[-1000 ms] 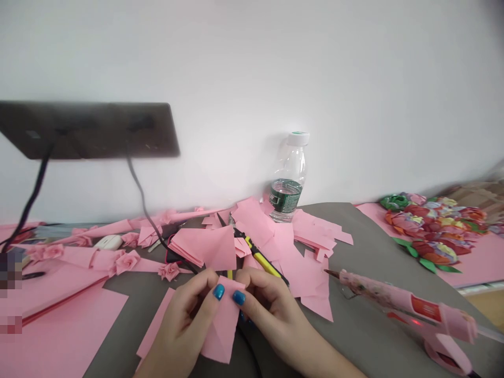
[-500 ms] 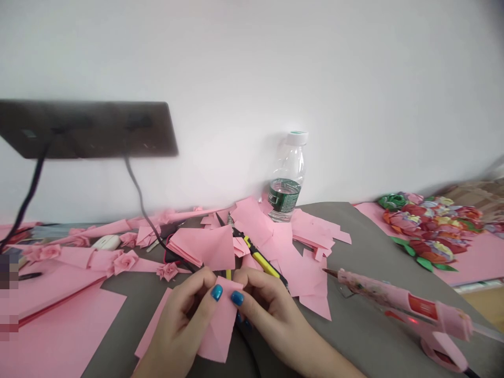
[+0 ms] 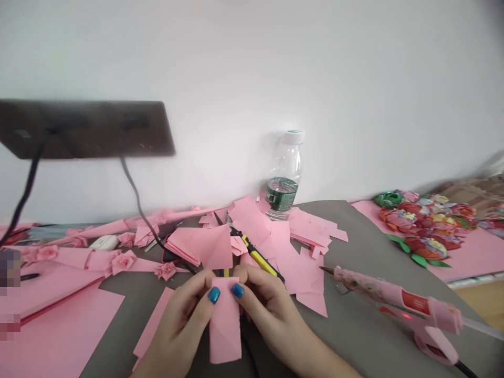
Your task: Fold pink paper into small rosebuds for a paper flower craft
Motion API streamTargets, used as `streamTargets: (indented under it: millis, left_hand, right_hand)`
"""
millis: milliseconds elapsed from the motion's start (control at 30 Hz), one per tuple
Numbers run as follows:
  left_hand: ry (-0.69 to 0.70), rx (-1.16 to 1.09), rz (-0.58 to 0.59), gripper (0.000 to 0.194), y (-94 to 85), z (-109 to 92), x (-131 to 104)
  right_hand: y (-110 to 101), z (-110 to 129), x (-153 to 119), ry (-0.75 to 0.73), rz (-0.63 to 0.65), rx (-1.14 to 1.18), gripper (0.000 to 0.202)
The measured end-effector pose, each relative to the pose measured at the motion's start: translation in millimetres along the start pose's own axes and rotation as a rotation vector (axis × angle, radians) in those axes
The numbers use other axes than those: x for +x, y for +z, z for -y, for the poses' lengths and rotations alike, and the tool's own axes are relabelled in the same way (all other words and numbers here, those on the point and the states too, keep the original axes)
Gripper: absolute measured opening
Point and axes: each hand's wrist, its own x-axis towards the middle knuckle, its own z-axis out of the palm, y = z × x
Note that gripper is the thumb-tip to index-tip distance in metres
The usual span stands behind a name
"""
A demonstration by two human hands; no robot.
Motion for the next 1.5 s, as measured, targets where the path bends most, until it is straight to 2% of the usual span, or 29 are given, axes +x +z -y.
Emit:
streamTargets:
  millis: [300,633,1000,1500]
  left_hand:
    - [0.011,0.054,-0.028,0.037,-0.1,1.1,0.6]
    - [0.008,0.063,-0.053,0.04,0.3,-1.3,-1.9]
    - [0.02,-0.008,0.007,0.036,0.0,-3.0,-1.7]
    - [0.052,0.053,0.021,0.035,-0.5,-2.9,-2.1]
  right_hand:
    - [0.2,1.0,-0.5,-0.04,0.021,-0.008,0.037]
    - [1.2,3.3,0.8,-0.017,0.043,0.036,0.043]
    - [0.9,3.9,2.0,-0.018,0.033,0.028,0.04]
    - [0.4,6.5,2.0,-0.061,-0.002,0.014,0.04]
